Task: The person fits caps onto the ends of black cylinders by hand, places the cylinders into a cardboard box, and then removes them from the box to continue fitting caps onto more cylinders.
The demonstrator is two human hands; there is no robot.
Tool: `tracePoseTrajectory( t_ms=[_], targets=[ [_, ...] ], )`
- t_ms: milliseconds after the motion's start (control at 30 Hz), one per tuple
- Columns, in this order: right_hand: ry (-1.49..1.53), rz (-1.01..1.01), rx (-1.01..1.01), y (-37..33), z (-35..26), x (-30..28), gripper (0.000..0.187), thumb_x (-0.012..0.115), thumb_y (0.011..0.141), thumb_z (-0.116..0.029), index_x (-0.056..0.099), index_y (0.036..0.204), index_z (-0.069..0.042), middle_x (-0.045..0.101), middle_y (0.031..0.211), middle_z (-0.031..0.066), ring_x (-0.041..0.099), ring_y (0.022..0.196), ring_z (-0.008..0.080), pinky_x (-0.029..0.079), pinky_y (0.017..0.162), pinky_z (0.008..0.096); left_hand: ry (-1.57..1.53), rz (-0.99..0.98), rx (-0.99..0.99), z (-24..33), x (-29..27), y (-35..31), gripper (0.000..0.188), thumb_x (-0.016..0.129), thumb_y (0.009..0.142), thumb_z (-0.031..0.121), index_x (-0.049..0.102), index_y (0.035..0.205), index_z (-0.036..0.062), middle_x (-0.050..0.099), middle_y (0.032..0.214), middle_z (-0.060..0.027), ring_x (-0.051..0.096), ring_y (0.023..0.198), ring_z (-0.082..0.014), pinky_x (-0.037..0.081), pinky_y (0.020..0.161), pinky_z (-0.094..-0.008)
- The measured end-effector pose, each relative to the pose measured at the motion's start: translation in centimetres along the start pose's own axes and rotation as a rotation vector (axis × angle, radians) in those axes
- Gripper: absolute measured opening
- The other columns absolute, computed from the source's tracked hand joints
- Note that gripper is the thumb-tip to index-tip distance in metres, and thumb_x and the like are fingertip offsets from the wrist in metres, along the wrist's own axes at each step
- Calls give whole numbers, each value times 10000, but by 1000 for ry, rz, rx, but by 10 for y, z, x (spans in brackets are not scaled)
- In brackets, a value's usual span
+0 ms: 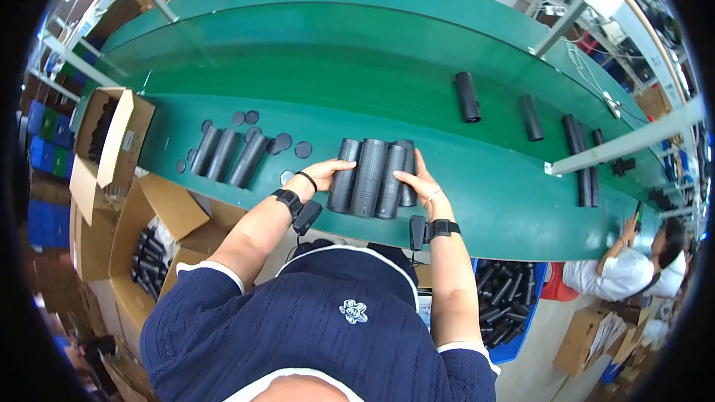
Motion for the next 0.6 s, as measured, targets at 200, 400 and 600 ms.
tracePoseTrajectory(
  t_ms=[200, 400, 600],
  targets=[
    [106, 141, 50, 9, 15, -21, 959, 731, 794, -212, 80, 1492, -126, 421, 1369, 201, 476, 1204, 284, 421, 979, 373, -45, 167, 101, -6, -8, -17, 701, 729, 793, 148, 336, 1373, 134, 530, 1240, -91, 569, 1096, -253, 478, 924, -441],
    [-353, 200, 63, 9, 16, -65, 770, 658, 861, -338, 226, 1476, -167, 465, 1325, 201, 496, 1164, 239, 407, 965, 328, 221, 276, 505, 20, -9, -34, 640, 713, 814, 135, 367, 1352, 118, 526, 1218, -44, 488, 1159, -177, 401, 985, -342],
    [-494, 323, -91, 12, 24, -89, 678, 618, 895, -334, 300, 1444, -98, 494, 1323, 168, 511, 1144, 236, 419, 945, 335, 834, 248, 727, 44, 8, -68, 703, 805, 694, 135, 448, 1292, 46, 526, 1233, -89, 494, 1166, -196, 403, 991, -344]
  ],
)
Point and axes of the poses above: each hand's wrist, its own y-axis towards the middle knuckle, its own x-axis out of the palm, z = x × y, the point moved 6 cm from there along y, towards the middle knuckle
